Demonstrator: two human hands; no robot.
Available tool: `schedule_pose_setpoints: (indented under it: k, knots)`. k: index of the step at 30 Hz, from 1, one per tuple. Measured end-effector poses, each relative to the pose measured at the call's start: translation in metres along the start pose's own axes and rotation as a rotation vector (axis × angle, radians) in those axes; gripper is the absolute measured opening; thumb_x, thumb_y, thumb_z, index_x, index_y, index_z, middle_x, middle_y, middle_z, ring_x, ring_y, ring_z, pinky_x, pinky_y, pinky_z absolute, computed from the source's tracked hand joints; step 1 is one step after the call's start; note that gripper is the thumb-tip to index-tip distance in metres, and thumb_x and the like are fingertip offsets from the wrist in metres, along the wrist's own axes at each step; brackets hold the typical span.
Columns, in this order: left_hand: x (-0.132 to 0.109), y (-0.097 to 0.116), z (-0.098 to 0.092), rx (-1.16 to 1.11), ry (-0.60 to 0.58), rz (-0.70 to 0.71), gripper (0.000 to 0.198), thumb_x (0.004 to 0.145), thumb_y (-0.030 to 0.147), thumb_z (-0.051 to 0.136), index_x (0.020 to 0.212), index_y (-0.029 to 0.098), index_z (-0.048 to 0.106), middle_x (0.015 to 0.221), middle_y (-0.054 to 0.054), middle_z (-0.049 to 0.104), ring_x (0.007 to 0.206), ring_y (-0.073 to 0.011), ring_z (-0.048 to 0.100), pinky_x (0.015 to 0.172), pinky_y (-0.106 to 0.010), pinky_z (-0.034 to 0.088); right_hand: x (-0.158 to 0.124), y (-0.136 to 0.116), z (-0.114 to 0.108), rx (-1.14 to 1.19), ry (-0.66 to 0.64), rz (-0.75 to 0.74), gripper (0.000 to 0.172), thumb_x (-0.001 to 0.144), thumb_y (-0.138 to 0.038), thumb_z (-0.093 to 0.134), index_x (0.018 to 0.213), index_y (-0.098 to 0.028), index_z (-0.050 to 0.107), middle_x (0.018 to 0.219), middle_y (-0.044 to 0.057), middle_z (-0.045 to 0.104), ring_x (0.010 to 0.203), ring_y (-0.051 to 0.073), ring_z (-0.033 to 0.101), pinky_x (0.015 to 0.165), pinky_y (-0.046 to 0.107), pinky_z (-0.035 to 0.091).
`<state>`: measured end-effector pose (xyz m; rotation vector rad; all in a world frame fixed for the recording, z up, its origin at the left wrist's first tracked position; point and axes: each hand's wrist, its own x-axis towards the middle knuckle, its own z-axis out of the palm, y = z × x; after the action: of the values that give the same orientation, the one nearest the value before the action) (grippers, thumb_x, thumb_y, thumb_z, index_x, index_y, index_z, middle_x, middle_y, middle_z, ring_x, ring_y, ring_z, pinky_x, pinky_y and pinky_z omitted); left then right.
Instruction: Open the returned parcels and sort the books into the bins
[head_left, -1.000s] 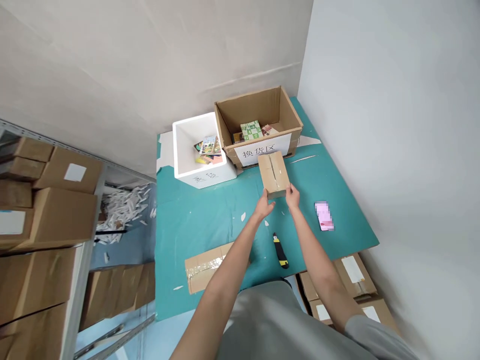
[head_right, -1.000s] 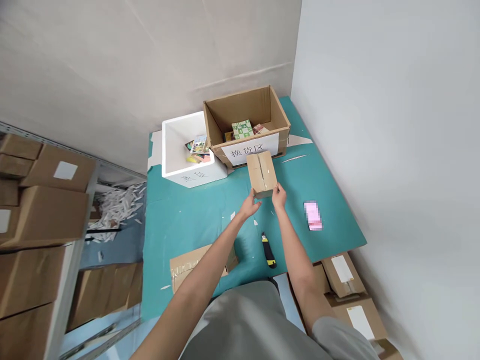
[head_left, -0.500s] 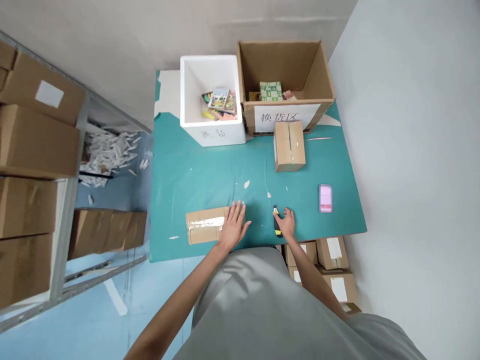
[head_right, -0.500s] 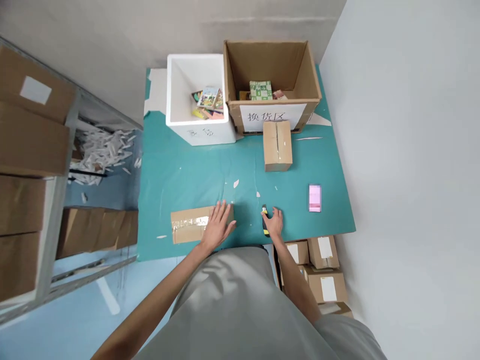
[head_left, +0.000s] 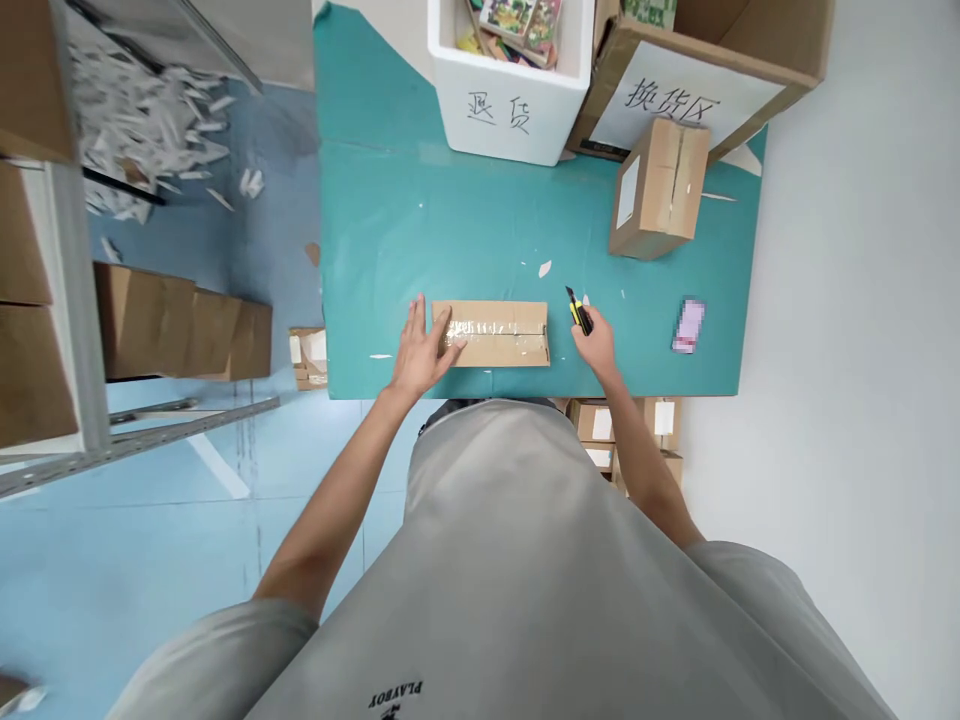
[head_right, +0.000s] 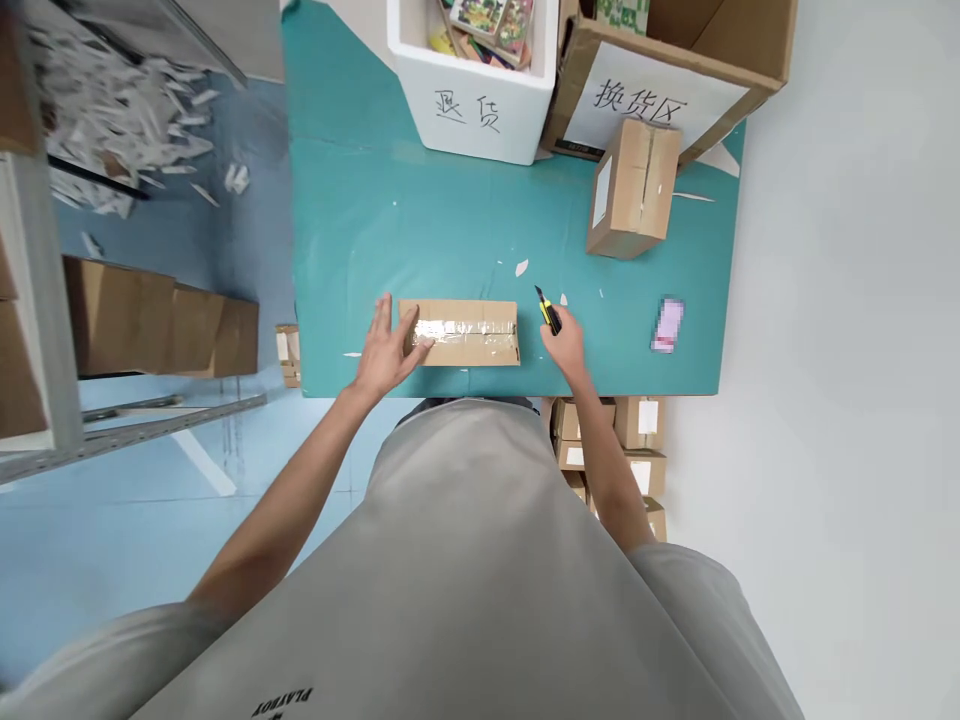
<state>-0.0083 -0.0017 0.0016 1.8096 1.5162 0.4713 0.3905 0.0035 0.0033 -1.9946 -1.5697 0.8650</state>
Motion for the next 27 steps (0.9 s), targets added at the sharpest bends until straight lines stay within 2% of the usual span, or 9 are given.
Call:
schedule_pose_setpoints:
  k: [2,4,7,10,13,16,23,27]
  knots:
    - [0.002,-0.012,-0.004,-0.042,-0.047,0.046,0.1,0.102,0.088,0.056,0.175,0.02,0.051,0.195,-0.019,0.01,0.18,-0.046,0.006,0.143,-0.067,0.015,0.0,-0.036,-0.005,-0.011,-0.049,-0.104,0.046,0.111,-0.046,0.053,0.142,-0.018,0.073,0.126,0.011,0.082,0.113,0.029,0.075,0.109,0.041,0.058]
    - [0.003,-0.023,-0.006,-0.096,-0.093,0.077,0.102,0.101,0.09,0.056,0.177,0.022,0.048,0.194,-0.019,0.012,0.18,-0.0457,0.01,0.143,-0.066,0.017,-0.003,-0.073,-0.003,-0.056,-0.127,-0.208,0.051,0.117,-0.054,0.047,0.146,-0.021,0.073,0.131,0.01,0.082,0.116,0.028,0.076,0.108,0.039,0.058]
    - [0.006,-0.034,-0.003,-0.209,-0.16,0.075,0.107,0.099,0.092,0.06,0.181,0.025,0.041,0.194,-0.019,0.015,0.179,-0.0447,0.016,0.142,-0.066,0.021,-0.011,-0.121,0.014,-0.21,-0.325,-0.362,0.054,0.121,-0.057,0.043,0.15,-0.024,0.074,0.143,0.01,0.08,0.129,0.029,0.074,0.109,0.038,0.057]
    - [0.008,-0.041,0.005,-0.314,-0.216,0.069,0.112,0.099,0.091,0.062,0.184,0.025,0.031,0.193,-0.021,0.018,0.179,-0.043,0.017,0.142,-0.065,0.022,-0.018,-0.156,0.039,-0.448,-0.503,-0.43,0.054,0.123,-0.055,0.042,0.155,-0.025,0.073,0.138,0.011,0.081,0.127,0.03,0.075,0.106,0.036,0.057]
    - [0.012,-0.046,0.013,-0.382,-0.225,0.09,0.114,0.097,0.091,0.064,0.184,0.024,0.031,0.193,-0.02,0.015,0.18,-0.0422,0.014,0.142,-0.064,0.022,-0.022,-0.177,0.058,-0.649,-0.569,-0.441,0.054,0.124,-0.054,0.041,0.158,-0.025,0.07,0.133,0.012,0.08,0.121,0.029,0.077,0.102,0.035,0.056]
    - [0.015,-0.05,0.019,-0.459,-0.223,0.119,0.116,0.094,0.091,0.069,0.182,0.026,0.034,0.193,-0.019,0.013,0.181,-0.0429,0.009,0.143,-0.065,0.02,-0.023,-0.191,0.066,-0.772,-0.591,-0.439,0.052,0.124,-0.052,0.042,0.161,-0.025,0.068,0.134,0.012,0.078,0.118,0.029,0.077,0.1,0.035,0.055]
    - [0.019,-0.053,0.032,-0.578,-0.2,0.125,0.119,0.088,0.09,0.077,0.179,0.022,0.04,0.191,-0.022,0.013,0.18,-0.0453,0.01,0.144,-0.064,0.016,-0.025,-0.214,0.066,-0.905,-0.604,-0.442,0.049,0.124,-0.045,0.042,0.161,-0.021,0.066,0.131,0.014,0.077,0.112,0.029,0.076,0.096,0.035,0.052]
    - [0.02,-0.054,0.038,-0.599,-0.167,0.122,0.115,0.087,0.09,0.079,0.177,0.027,0.045,0.191,-0.02,0.016,0.18,-0.0451,0.012,0.144,-0.064,0.019,-0.025,-0.23,0.063,-0.964,-0.653,-0.417,0.046,0.124,-0.039,0.042,0.159,-0.022,0.067,0.137,0.017,0.076,0.114,0.03,0.076,0.093,0.035,0.049]
